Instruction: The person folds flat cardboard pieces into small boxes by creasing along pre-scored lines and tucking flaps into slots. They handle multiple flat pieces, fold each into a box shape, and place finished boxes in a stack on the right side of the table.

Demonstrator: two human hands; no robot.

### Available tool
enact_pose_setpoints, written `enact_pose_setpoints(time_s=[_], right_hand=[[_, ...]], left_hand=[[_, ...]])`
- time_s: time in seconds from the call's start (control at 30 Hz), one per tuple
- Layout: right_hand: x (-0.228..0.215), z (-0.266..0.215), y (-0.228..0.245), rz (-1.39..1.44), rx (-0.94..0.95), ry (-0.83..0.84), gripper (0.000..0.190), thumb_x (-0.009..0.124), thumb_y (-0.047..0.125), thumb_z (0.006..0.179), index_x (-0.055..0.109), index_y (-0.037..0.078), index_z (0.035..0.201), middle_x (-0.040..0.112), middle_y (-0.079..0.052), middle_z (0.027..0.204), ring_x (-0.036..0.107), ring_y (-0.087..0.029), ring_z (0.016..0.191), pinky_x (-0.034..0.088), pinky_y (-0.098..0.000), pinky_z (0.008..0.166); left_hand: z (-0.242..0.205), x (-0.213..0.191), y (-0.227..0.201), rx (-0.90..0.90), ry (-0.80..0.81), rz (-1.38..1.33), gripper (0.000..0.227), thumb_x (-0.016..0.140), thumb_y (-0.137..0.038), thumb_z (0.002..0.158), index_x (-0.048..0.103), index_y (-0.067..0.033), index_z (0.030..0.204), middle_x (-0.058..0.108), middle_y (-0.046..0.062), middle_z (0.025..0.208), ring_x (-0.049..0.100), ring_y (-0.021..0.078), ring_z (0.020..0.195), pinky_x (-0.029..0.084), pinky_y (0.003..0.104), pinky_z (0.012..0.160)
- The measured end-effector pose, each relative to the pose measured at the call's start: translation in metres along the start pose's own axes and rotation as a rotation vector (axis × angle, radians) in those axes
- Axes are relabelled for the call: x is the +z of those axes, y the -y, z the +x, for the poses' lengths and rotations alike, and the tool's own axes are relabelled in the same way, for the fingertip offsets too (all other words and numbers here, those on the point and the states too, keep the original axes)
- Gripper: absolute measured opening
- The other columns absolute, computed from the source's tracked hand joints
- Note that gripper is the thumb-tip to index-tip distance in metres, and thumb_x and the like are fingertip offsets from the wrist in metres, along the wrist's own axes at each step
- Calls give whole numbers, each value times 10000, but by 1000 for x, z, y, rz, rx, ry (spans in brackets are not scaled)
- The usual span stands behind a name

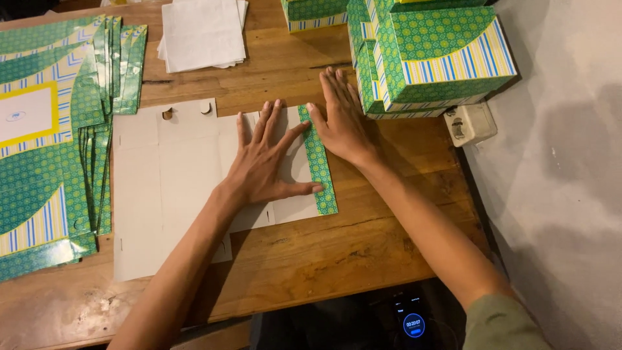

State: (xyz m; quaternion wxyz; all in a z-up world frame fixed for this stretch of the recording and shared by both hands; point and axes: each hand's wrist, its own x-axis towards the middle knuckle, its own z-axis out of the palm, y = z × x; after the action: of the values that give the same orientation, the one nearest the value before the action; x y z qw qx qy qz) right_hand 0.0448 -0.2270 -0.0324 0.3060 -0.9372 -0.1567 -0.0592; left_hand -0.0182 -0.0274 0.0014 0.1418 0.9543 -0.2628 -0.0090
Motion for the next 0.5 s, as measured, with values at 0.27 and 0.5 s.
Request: enact_pose_setpoints(time_s=[0.27, 0.5], right_hand=[[-15, -13, -4, 7, -114, 124, 648, 460, 337, 1100, 246, -14, 1600, 204, -262, 1660, 114, -406, 1548, 61, -537, 1253], [-38, -41, 11, -97, -104, 216, 679, 460, 397, 1075, 266, 12, 1599, 236, -238, 1655, 178, -367, 1543, 110, -504, 1257]], left_hand=[[-2, -3, 1, 15, 11, -33, 1205, 589, -975, 591, 371, -308, 1570, 152, 257, 1674, 74, 418, 1560, -33, 746, 1153], [-2, 2, 4, 19, -5, -29, 1203, 585, -981, 595, 366, -317, 1574, 159, 251, 1675, 73, 412, 1562, -29, 743, 1157]])
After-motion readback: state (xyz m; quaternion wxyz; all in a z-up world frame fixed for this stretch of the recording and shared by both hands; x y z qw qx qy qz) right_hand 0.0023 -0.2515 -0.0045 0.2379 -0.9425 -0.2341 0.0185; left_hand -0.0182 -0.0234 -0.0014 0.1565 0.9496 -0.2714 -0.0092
